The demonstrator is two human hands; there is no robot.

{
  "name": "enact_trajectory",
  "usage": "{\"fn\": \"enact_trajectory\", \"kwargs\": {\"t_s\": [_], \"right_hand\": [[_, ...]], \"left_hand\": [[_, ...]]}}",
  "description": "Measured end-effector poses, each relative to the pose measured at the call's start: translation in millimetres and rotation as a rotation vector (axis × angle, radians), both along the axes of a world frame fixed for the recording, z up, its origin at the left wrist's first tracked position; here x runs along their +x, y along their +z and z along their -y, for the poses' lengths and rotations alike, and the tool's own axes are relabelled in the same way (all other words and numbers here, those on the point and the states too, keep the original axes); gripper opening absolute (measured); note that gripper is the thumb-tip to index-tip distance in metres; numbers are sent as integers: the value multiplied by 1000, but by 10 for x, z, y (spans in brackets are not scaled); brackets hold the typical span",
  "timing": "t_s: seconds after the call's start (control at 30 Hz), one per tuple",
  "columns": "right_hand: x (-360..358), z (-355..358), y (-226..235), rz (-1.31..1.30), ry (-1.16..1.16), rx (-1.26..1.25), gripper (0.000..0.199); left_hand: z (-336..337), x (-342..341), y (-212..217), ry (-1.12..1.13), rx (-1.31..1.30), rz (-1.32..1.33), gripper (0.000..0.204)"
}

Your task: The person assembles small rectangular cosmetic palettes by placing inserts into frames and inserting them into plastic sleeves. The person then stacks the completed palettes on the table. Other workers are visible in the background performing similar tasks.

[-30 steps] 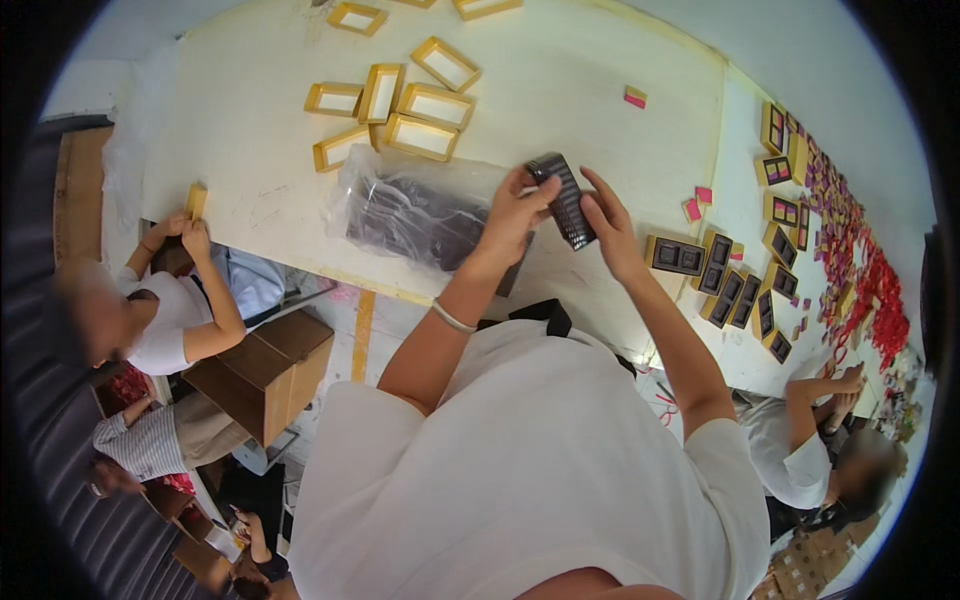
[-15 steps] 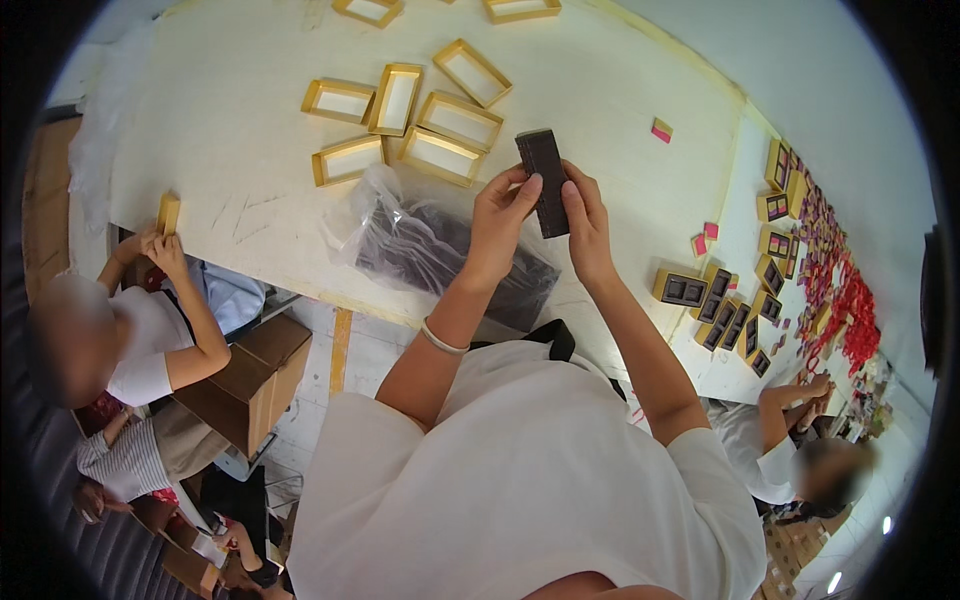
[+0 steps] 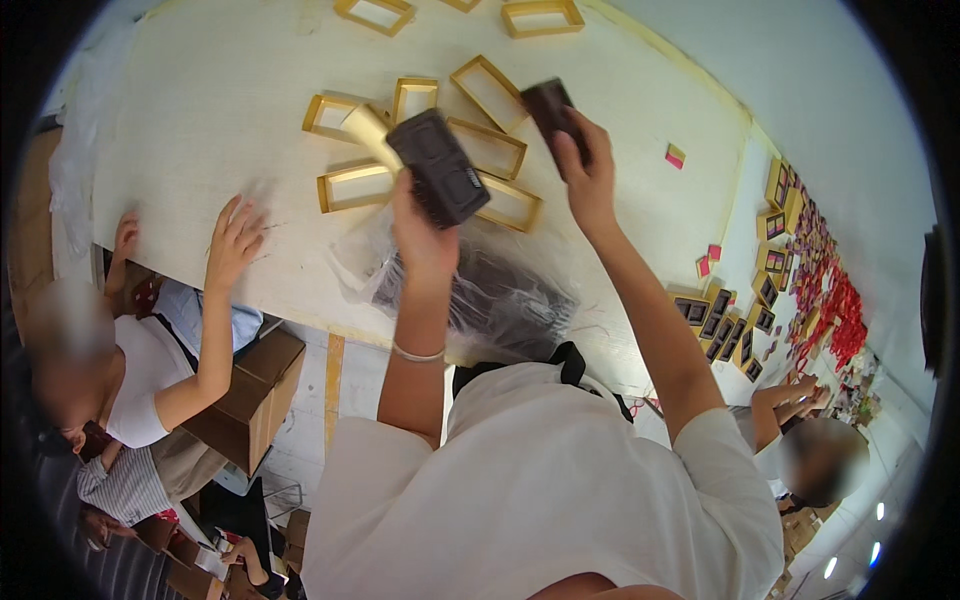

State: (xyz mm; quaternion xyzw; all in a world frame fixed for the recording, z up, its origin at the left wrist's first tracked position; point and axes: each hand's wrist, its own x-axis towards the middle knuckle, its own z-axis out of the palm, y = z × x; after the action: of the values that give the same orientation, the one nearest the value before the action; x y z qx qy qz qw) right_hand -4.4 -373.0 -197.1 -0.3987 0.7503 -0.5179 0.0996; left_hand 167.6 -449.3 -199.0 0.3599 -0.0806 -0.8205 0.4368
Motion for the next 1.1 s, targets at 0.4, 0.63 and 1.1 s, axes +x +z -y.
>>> {"fn": "enact_trajectory", "kwargs": {"t_s": [0.4,0.63,1.1], "right_hand": [[-306,352,-456,-571,267,373,38],[-974,-821,-152,-693,414,509,38],[-708,-1430,-357,-613,204,508,39]], "left_hand": [[177,10,122,-272,-181,78,50],[6,-976,68,-789,-302,333,43],[-605,-1421,-254,-1039,-166,415,42]]}}
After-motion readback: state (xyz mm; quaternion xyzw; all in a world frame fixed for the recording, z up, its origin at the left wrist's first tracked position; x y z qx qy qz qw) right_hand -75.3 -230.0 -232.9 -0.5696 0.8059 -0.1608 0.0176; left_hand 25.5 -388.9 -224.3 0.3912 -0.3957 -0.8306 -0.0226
